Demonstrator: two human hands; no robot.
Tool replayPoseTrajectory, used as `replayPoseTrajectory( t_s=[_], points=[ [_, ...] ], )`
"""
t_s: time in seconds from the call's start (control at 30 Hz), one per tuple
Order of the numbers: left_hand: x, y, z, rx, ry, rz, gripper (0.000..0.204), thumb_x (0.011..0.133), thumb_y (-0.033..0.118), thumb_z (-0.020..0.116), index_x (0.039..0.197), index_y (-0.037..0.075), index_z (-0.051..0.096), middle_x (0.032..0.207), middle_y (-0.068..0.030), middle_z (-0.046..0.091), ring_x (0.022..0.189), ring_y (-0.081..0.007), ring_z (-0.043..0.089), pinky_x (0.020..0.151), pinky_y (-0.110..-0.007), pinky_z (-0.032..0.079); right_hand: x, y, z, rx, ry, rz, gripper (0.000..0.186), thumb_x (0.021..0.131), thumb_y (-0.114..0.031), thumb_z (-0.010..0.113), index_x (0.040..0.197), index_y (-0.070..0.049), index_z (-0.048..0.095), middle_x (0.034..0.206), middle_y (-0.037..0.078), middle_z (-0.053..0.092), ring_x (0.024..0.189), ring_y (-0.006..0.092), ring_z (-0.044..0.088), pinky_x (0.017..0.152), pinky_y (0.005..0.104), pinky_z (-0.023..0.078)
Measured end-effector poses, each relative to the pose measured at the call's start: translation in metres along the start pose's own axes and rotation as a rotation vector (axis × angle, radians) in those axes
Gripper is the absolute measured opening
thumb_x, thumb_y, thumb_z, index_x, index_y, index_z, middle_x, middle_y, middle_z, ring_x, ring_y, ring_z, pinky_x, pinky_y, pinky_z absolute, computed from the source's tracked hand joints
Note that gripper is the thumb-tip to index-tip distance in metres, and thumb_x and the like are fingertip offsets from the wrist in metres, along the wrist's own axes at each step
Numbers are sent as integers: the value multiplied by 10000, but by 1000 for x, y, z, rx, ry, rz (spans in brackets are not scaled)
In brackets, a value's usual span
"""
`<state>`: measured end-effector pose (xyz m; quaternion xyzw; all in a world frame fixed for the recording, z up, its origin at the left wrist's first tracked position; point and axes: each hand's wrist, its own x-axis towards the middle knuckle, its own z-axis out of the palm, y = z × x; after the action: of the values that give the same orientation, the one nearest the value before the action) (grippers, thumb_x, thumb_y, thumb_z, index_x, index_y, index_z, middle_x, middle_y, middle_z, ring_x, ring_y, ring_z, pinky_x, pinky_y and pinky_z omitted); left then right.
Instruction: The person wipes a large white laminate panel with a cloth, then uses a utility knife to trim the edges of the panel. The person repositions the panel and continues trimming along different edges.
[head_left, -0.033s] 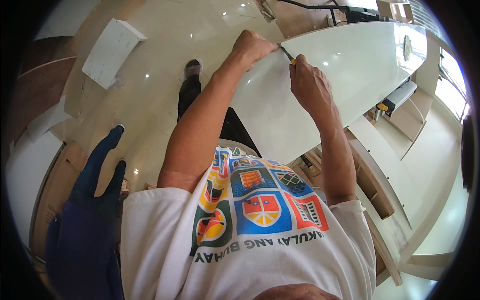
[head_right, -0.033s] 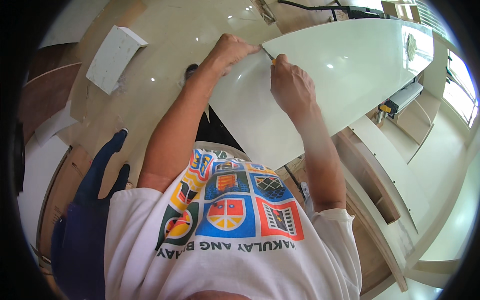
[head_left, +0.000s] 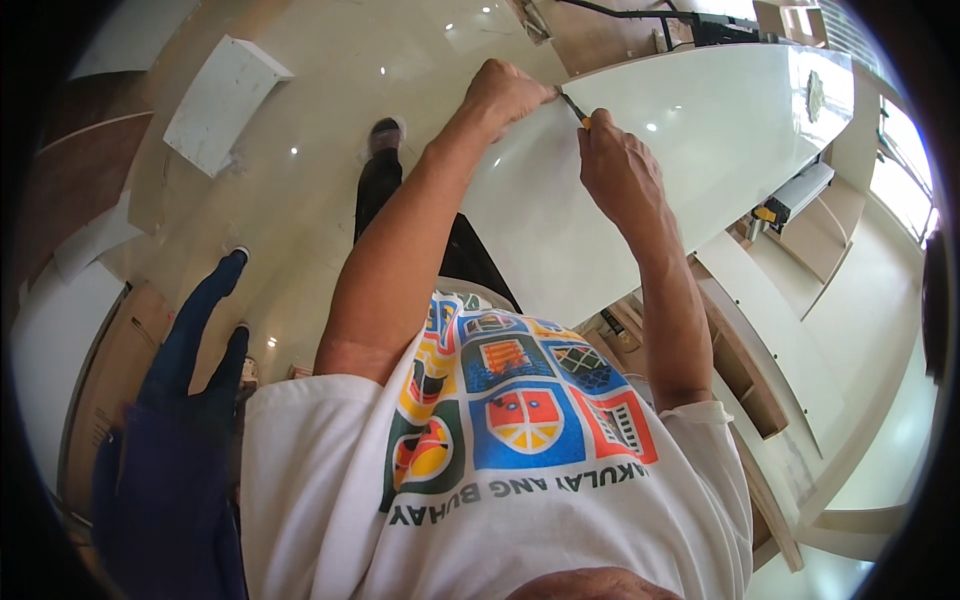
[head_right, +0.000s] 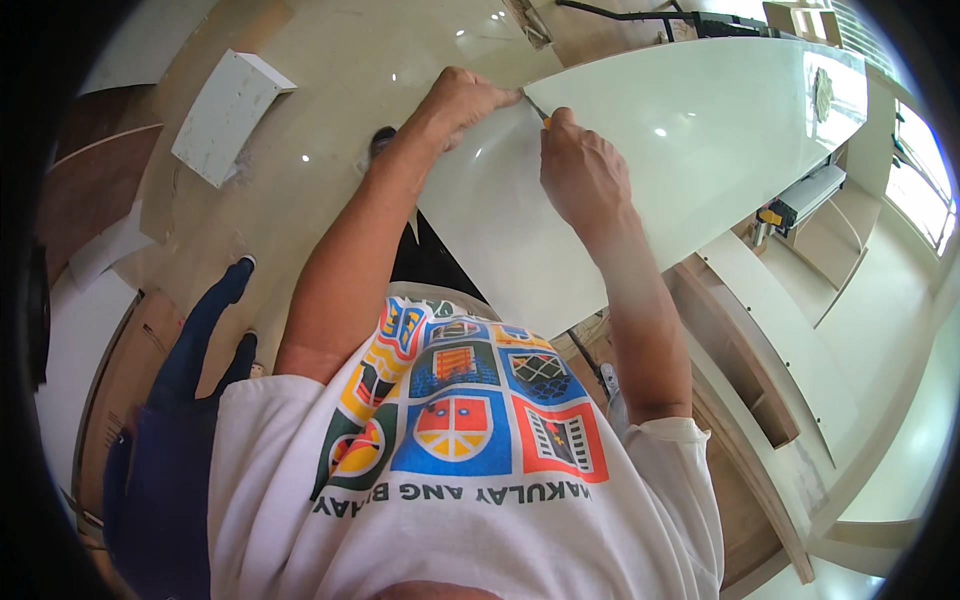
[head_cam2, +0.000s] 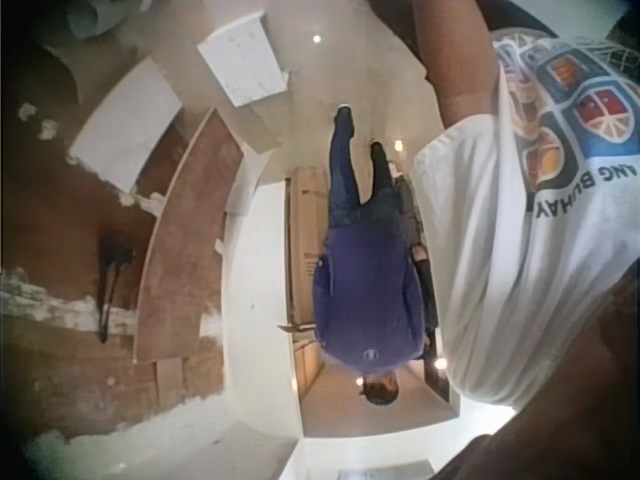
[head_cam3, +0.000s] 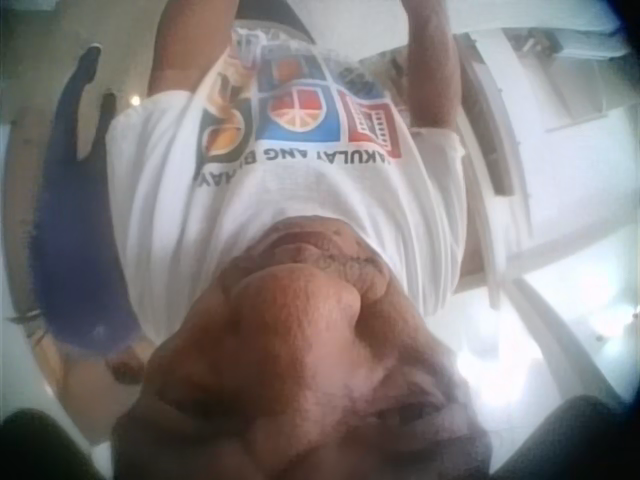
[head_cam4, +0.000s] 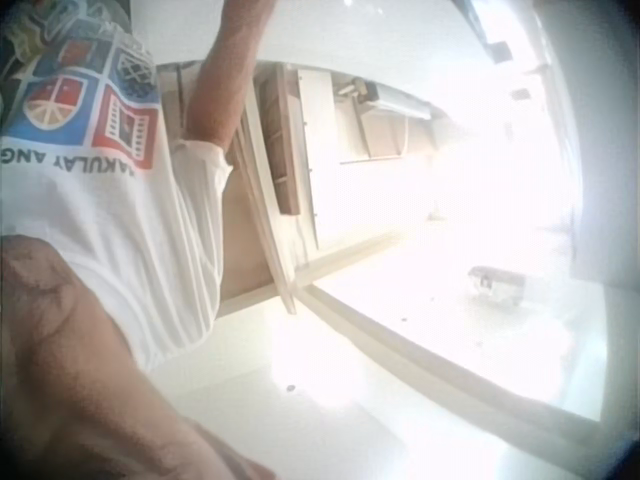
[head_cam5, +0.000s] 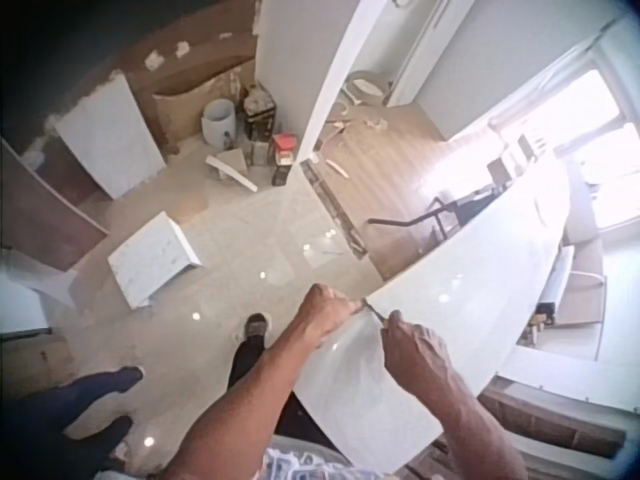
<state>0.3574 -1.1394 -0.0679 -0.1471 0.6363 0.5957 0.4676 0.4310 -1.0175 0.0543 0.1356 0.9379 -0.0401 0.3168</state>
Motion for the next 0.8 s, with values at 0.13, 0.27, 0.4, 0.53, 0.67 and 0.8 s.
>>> replayPoseTrajectory(
  t_s=[0.13, 0.27, 0.4, 0.53, 0.67, 0.8],
  points=[
    [17, -10, -1, 0, 4, 66, 312, 802, 250, 861, 876, -24, 730, 905, -131, 738, 844, -217, 670, 738, -387, 537, 7, 1, 11, 5, 34, -9, 231, 1063, -213, 457, 982, -3, 507, 841, 247, 702, 841, 451, 690, 764, 555, 517],
    [10, -6, -2, 13, 20, 33, 310, 802, 250, 864, 883, -17, 730, 881, -113, 732, 778, -210, 657, 663, -381, 524, 10, 6, 14, 17, 26, -43, 223, 1061, -203, 452, 992, 0, 513, 865, 254, 706, 856, 453, 693, 777, 548, 523],
    [-4, 5, -5, 61, 34, -25, 320, 797, 260, 871, 884, -13, 729, 833, -83, 703, 720, -179, 607, 566, -381, 466, 9, 2, 13, 20, 16, -25, 210, 1053, -181, 458, 996, 10, 525, 884, 264, 709, 881, 451, 696, 798, 542, 527],
    [22, -20, -4, -42, -14, 6, 359, 797, 246, 870, 950, -43, 720, 915, -133, 714, 803, -222, 641, 646, -392, 489, 7, -7, 9, 11, -14, -9, 196, 1044, -155, 454, 1002, 17, 538, 913, 264, 715, 911, 440, 699, 829, 533, 529],
    [12, -5, -10, -27, -32, -71, 449, 796, 181, 865, 1092, -106, 688, 1081, -233, 718, 1001, -303, 685, 839, -438, 552, 9, -12, 8, 1, -39, 4, 186, 1035, -128, 448, 1040, 23, 555, 947, 260, 720, 942, 428, 705, 853, 521, 534],
    [14, -6, -10, -38, -34, -88, 500, 792, 170, 865, 1156, -110, 669, 1110, -239, 711, 1027, -311, 682, 846, -446, 547, 10, -14, 11, 12, -29, 8, 184, 1025, -105, 451, 1076, 26, 569, 961, 259, 723, 954, 421, 710, 861, 514, 539]
  ],
)
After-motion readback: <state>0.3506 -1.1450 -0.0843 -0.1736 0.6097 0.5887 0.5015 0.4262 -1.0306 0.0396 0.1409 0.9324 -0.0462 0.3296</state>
